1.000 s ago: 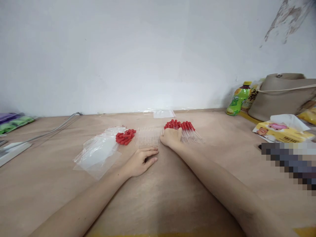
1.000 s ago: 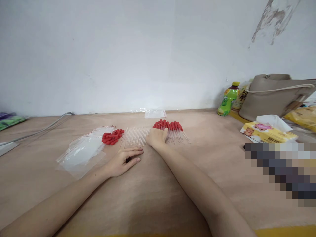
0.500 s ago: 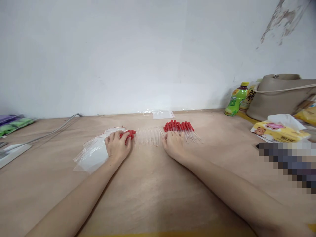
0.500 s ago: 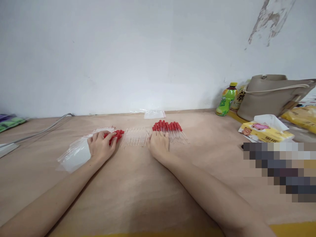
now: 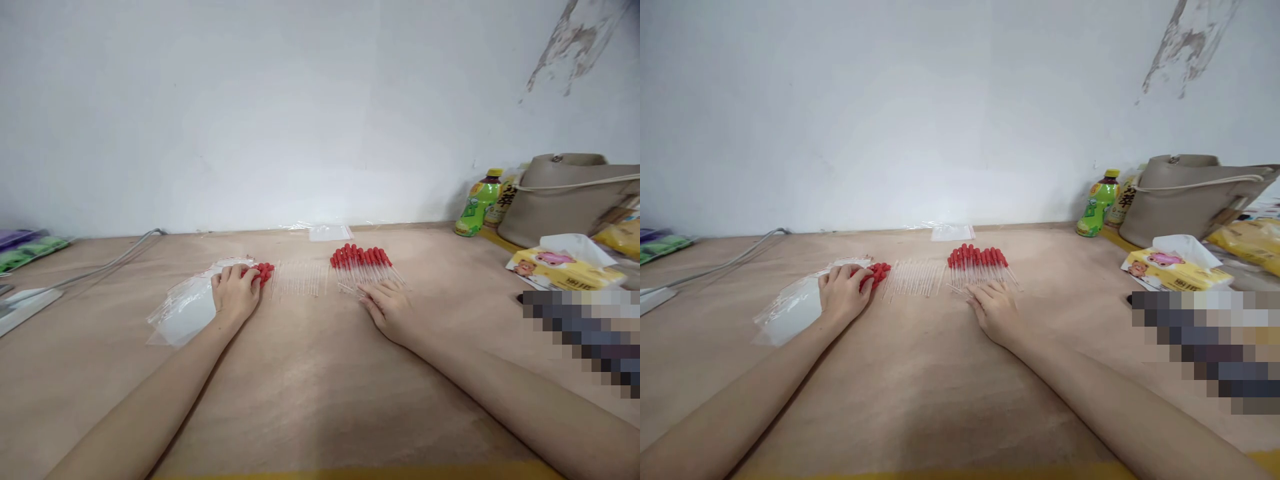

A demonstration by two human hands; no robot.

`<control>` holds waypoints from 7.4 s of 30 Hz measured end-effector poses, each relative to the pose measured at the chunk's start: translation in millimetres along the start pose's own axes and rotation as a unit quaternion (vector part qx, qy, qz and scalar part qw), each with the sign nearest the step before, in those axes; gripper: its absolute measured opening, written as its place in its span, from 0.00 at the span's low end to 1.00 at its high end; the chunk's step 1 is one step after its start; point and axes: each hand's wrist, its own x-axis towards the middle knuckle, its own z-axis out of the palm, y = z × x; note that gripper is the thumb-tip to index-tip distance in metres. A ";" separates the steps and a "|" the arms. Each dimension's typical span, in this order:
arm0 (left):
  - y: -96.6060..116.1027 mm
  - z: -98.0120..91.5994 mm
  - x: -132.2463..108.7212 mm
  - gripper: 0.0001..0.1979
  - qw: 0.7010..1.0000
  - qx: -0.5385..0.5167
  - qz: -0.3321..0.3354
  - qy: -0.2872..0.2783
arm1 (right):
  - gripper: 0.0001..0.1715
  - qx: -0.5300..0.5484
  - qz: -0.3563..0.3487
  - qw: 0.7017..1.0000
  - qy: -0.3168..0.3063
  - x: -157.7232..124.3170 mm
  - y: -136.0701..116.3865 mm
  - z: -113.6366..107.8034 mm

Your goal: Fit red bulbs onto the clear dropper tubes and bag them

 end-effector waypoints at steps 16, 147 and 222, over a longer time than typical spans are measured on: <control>80.9 -42.7 -31.5 0.07 0.884 -0.404 0.143 -0.186 | 0.09 0.067 -0.011 0.996 -0.061 0.7 -4.1 -1.3; 71.4 -34.2 -27.5 0.14 0.868 -0.414 0.173 -0.211 | 0.18 -0.043 0.311 0.948 -0.059 72.6 29.7 26.0; 72.9 -43.8 -42.6 0.10 0.893 -0.403 0.096 -0.178 | 0.07 0.174 0.104 0.976 -0.075 1.9 -21.6 -4.1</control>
